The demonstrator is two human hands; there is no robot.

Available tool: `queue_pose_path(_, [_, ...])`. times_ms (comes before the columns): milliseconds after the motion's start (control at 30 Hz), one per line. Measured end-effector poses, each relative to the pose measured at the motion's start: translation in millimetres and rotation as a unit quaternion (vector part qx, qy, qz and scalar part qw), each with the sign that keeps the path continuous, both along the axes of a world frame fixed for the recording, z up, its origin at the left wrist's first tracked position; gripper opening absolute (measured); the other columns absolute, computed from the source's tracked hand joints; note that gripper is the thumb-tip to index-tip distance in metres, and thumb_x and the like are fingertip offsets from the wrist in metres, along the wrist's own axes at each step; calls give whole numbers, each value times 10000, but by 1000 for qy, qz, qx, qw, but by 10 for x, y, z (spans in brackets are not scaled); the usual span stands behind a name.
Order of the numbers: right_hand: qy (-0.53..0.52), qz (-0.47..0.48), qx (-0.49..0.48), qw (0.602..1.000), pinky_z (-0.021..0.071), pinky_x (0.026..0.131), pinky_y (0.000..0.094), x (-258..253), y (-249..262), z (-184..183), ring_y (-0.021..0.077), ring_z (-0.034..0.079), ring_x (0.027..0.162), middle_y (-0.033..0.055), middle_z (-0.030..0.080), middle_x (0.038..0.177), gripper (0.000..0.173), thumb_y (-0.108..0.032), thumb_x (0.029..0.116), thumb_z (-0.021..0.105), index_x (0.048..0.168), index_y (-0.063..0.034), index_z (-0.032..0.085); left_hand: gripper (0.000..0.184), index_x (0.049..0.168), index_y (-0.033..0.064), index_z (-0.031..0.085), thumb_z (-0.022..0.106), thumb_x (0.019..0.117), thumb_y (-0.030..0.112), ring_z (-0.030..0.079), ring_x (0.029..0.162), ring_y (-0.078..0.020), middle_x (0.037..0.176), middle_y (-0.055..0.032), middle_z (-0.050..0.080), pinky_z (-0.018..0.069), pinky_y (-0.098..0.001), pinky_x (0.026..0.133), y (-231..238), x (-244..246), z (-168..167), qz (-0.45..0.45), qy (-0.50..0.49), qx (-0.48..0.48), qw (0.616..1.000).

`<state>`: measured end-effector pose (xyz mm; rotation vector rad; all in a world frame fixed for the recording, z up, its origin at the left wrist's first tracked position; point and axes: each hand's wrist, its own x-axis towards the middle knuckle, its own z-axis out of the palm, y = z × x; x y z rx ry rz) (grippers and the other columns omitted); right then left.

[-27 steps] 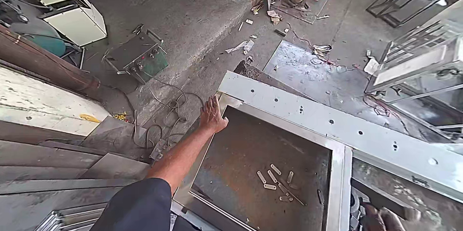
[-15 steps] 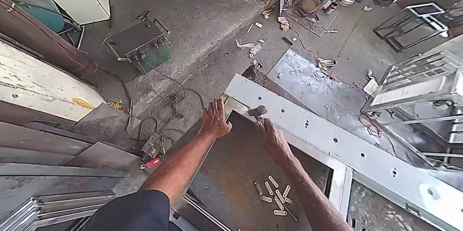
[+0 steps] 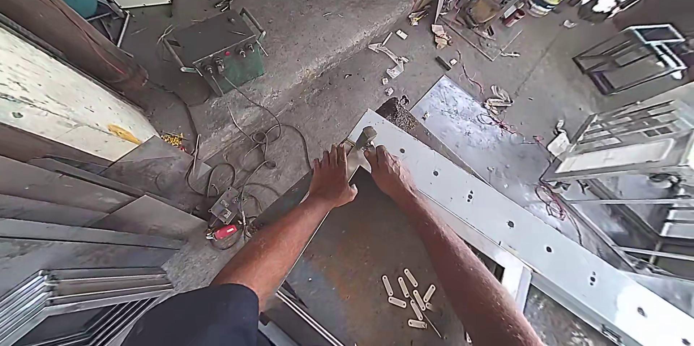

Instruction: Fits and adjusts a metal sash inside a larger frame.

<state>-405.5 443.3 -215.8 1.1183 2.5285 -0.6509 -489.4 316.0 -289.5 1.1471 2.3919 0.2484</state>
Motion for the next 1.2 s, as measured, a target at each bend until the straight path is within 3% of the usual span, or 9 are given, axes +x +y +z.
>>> queue_pose_path(233, [135, -3, 71, 988, 538, 703, 511, 65, -167, 38, 310, 683, 802, 111, 633, 814, 459, -481, 1105, 299, 1151, -99, 548, 1180, 1654, 65, 107, 676, 767, 596, 267, 1532, -395, 1700, -203, 168, 276, -643, 1177, 5, -12, -22, 2, 9, 10, 1000])
queue_pose_path(367, [-5, 10, 29, 1000, 549, 817, 549, -44, -92, -91, 347, 701, 1004, 161, 691, 1007, 494, -494, 1106, 282, 1215, -94, 552, 1178, 1656, 61, 71, 648, 783, 602, 212, 1551, -401, 1713, -204, 99, 233, -652, 1195, -3, -16, 2, -7, -7, -6, 1000])
queue_pose_path(467, [-14, -4, 4, 1000, 543, 842, 551, -77, -37, -42, 346, 690, 1034, 169, 686, 1040, 516, -519, 1101, 297, 1216, -91, 560, 1183, 1653, 52, 90, 657, 775, 607, 241, 1539, -404, 1709, -211, 113, 256, -649, 1184, -1, -9, -16, -4, -3, 4, 1000])
queue_pose_path(633, [141, -27, 75, 987, 535, 724, 509, 46, -160, 56, 309, 680, 824, 117, 632, 820, 467, -480, 1106, 298, 1133, -88, 552, 1191, 1648, 45, 115, 685, 758, 594, 300, 1515, -398, 1698, -206, 173, 301, -632, 1165, 9, -4, -32, 0, 11, 9, 1000])
queue_pose_path(700, [173, -26, 101, 979, 543, 706, 508, 56, -192, -13, 310, 691, 796, 115, 641, 795, 447, -440, 1107, 318, 1160, -71, 564, 1199, 1650, 48, 101, 685, 755, 592, 301, 1512, -403, 1697, -212, 168, 299, -630, 1167, 9, -13, -30, 1, 7, 8, 1000])
queue_pose_path(800, [3, 2, 57, 998, 559, 818, 542, -24, -145, -87, 348, 712, 992, 162, 703, 997, 481, -478, 1107, 302, 1222, -84, 552, 1197, 1650, 40, 81, 662, 771, 608, 258, 1529, -411, 1706, -213, 126, 280, -636, 1176, 15, -9, -8, -5, -3, 1, 1000])
queue_pose_path(900, [-48, 21, 41, 998, 553, 812, 567, -95, -97, -71, 363, 703, 1026, 167, 699, 1044, 485, -493, 1102, 297, 1222, -96, 548, 1201, 1651, 50, 101, 677, 758, 611, 285, 1515, -412, 1704, -209, 134, 307, -632, 1161, 14, -10, -21, -1, -2, 9, 1000])
queue_pose_path(1033, [-19, 3, 30, 999, 546, 821, 557, -66, -69, 13, 348, 697, 1019, 167, 688, 1024, 495, -512, 1100, 307, 1201, -97, 556, 1206, 1649, 45, 100, 674, 755, 614, 321, 1499, -403, 1700, -212, 150, 331, -605, 1154, 26, -7, -32, -4, 9, 8, 1000])
queue_pose_path(1200, [140, -27, 99, 985, 545, 704, 520, 26, -190, 74, 326, 693, 812, 124, 640, 807, 443, -454, 1107, 324, 1159, -79, 554, 1210, 1648, 48, 116, 680, 740, 616, 372, 1471, -387, 1692, -209, 186, 381, -573, 1119, 28, -1, -60, -2, 22, 8, 1000])
